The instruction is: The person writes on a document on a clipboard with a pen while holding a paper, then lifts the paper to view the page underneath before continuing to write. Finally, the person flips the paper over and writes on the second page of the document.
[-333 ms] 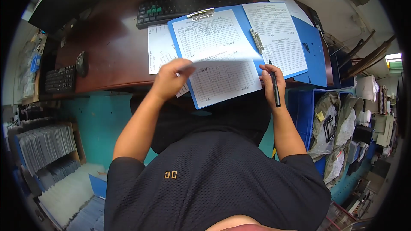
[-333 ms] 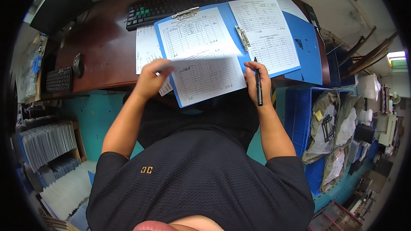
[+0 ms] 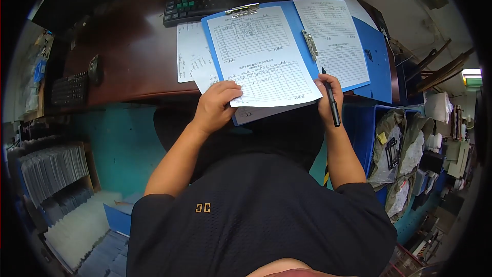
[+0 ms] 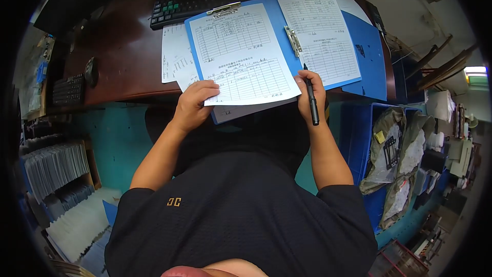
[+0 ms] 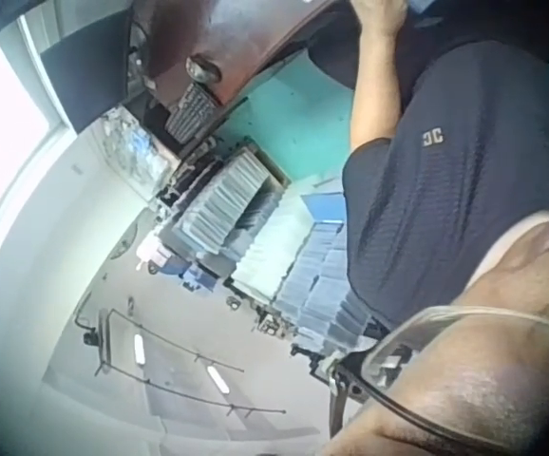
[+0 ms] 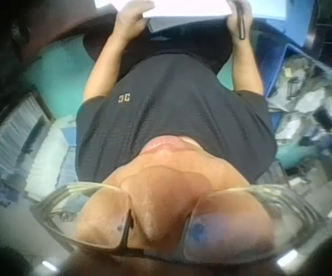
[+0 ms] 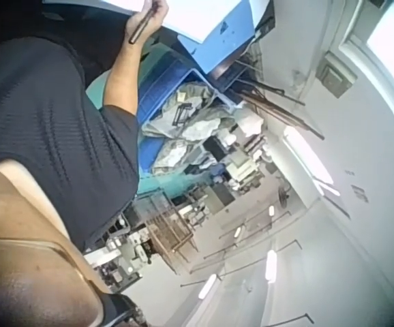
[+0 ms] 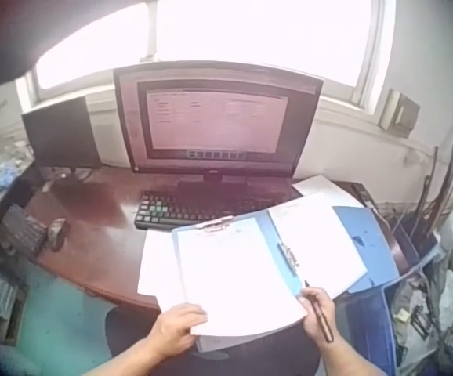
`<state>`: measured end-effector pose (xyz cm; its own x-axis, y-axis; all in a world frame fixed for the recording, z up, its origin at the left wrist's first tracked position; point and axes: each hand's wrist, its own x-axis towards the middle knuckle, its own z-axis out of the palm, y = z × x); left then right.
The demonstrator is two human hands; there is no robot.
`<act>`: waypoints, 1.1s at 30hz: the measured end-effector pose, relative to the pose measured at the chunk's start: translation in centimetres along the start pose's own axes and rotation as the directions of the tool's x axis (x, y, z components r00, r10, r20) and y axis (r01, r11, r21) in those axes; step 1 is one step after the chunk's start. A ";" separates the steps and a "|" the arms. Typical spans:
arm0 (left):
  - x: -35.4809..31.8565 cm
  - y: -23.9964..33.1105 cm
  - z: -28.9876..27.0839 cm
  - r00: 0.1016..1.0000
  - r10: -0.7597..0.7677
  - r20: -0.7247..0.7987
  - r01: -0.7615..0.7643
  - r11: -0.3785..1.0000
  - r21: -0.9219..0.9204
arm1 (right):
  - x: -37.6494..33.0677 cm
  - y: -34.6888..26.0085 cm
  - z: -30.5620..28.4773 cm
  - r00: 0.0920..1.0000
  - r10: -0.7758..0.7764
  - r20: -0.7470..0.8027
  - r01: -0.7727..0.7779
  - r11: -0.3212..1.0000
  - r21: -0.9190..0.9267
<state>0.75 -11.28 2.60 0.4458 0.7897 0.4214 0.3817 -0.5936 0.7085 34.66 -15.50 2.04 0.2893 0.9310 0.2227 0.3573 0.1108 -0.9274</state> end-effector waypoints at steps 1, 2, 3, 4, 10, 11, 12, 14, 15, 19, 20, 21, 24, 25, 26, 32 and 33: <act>-0.2 0.1 0.0 1.000 -0.005 0.004 0.005 1.000 0.007 | -0.1 -0.1 -0.1 1.000 -0.006 -0.007 0.006 0.999 -0.044; -0.2 0.1 0.1 1.000 -0.009 0.006 0.009 1.000 0.004 | -0.1 -0.3 0.0 1.000 -0.001 -0.006 0.001 0.999 -0.046; -0.2 -0.1 0.1 1.000 0.007 0.012 -0.008 0.999 0.038 | 0.1 -0.4 0.3 1.000 0.017 -0.012 -0.017 1.000 -0.015; -0.3 -0.1 0.2 1.000 0.021 0.021 -0.022 0.997 0.070 | 0.0 -0.3 0.3 0.999 0.039 -0.016 -0.038 0.999 0.015; -0.7 0.2 0.0 0.996 0.011 0.091 -0.020 0.994 0.107 | 0.1 -0.9 0.6 0.995 0.100 0.017 -0.101 0.989 0.112; -0.8 0.2 0.1 0.996 0.007 0.093 -0.017 0.994 0.104 | 0.2 -1.0 0.4 0.989 0.139 0.050 -0.145 0.978 0.152; -1.0 0.1 0.1 0.994 0.018 0.111 -0.031 0.993 0.111 | 0.3 -1.0 0.2 0.981 0.175 0.085 -0.188 0.963 0.192; -1.2 0.2 0.2 0.991 0.028 0.129 -0.044 0.992 0.119 | 0.3 -1.1 -0.2 0.992 0.075 0.099 -0.082 0.995 0.061; -1.3 0.3 0.2 0.989 0.022 0.147 -0.042 0.990 0.134 | 0.4 -1.2 -0.2 0.988 0.094 0.123 -0.100 0.994 0.038; -1.8 1.0 0.4 0.984 0.019 0.180 -0.049 0.985 0.165 | 0.4 -1.0 -0.4 0.982 0.115 0.148 -0.111 0.993 -0.035; -2.0 1.0 0.4 0.984 0.018 0.180 -0.048 0.985 0.166 | 0.3 -1.1 -0.4 0.982 0.121 0.147 -0.115 0.992 -0.053; -2.2 1.1 0.5 0.983 0.024 0.183 -0.057 0.982 0.180 | 0.3 -1.1 -0.3 0.982 0.121 0.148 -0.115 0.992 -0.053; -2.7 1.1 0.7 0.982 0.035 0.183 -0.072 0.977 0.203 | 0.1 -1.0 0.0 0.989 0.065 0.134 -0.055 0.996 -0.077; -2.7 1.2 0.7 0.983 0.041 0.180 -0.079 0.974 0.213 | 0.3 -1.1 0.1 0.996 0.030 0.088 -0.012 0.980 -0.200; -2.7 1.3 0.8 0.983 0.039 0.178 -0.077 0.974 0.214 | 0.4 -1.3 0.3 0.999 -0.010 0.047 0.024 0.946 -0.322; -2.2 2.5 1.1 0.974 -0.046 0.221 -0.024 0.952 0.304 | 3.6 -4.3 4.0 0.920 -0.277 0.279 0.313 0.945 -0.093; -1.9 2.7 1.3 0.965 -0.074 0.251 -0.014 0.942 0.335 | 3.6 -4.2 5.1 0.900 -0.246 0.359 0.270 0.963 -0.018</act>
<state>1.94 -14.64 3.01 0.6050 0.7675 0.2119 0.6242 -0.6224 0.4722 29.65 -10.85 5.24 -0.1465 0.9358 0.3206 0.4385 0.3520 -0.8269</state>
